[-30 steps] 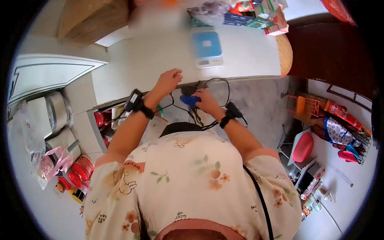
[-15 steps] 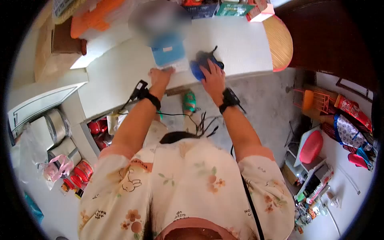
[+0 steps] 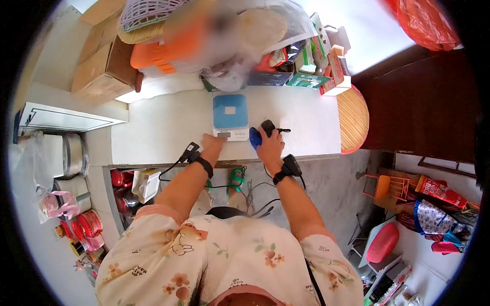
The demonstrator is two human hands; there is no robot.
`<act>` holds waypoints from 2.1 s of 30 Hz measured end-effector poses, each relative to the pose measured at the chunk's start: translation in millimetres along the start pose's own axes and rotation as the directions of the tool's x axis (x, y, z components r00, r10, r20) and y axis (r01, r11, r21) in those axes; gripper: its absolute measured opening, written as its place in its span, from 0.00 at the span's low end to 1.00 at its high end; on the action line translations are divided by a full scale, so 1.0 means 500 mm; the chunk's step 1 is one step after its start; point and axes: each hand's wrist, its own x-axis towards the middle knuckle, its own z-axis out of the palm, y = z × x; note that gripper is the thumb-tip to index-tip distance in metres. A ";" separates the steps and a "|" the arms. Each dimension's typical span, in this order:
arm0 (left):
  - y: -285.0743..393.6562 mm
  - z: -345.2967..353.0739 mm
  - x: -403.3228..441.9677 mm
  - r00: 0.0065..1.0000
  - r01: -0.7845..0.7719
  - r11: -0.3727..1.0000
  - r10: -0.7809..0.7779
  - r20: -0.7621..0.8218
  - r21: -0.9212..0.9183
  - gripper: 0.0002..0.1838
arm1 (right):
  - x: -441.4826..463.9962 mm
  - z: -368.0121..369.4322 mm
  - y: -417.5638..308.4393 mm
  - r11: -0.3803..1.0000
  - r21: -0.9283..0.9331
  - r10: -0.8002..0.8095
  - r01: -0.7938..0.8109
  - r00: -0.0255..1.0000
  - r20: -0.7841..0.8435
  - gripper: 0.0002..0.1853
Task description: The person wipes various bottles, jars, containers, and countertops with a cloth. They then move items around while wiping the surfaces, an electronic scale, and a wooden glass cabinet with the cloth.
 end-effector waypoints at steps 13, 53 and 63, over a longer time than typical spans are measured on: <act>-0.025 -0.024 0.022 0.972 0.114 0.860 0.006 0.233 -0.497 0.22 | -0.014 0.033 -0.098 0.996 0.090 0.016 -0.019 0.999 0.041 0.38; -0.038 -0.367 -0.250 0.676 -0.204 0.682 0.617 0.403 -0.702 0.24 | 0.069 -0.656 0.048 0.651 0.736 0.243 0.187 0.867 -0.436 0.17; -0.111 -0.520 -0.393 0.673 -0.165 0.605 0.646 0.360 -0.779 0.31 | -0.134 -0.488 -0.196 0.602 0.757 -0.407 0.254 0.913 0.017 0.23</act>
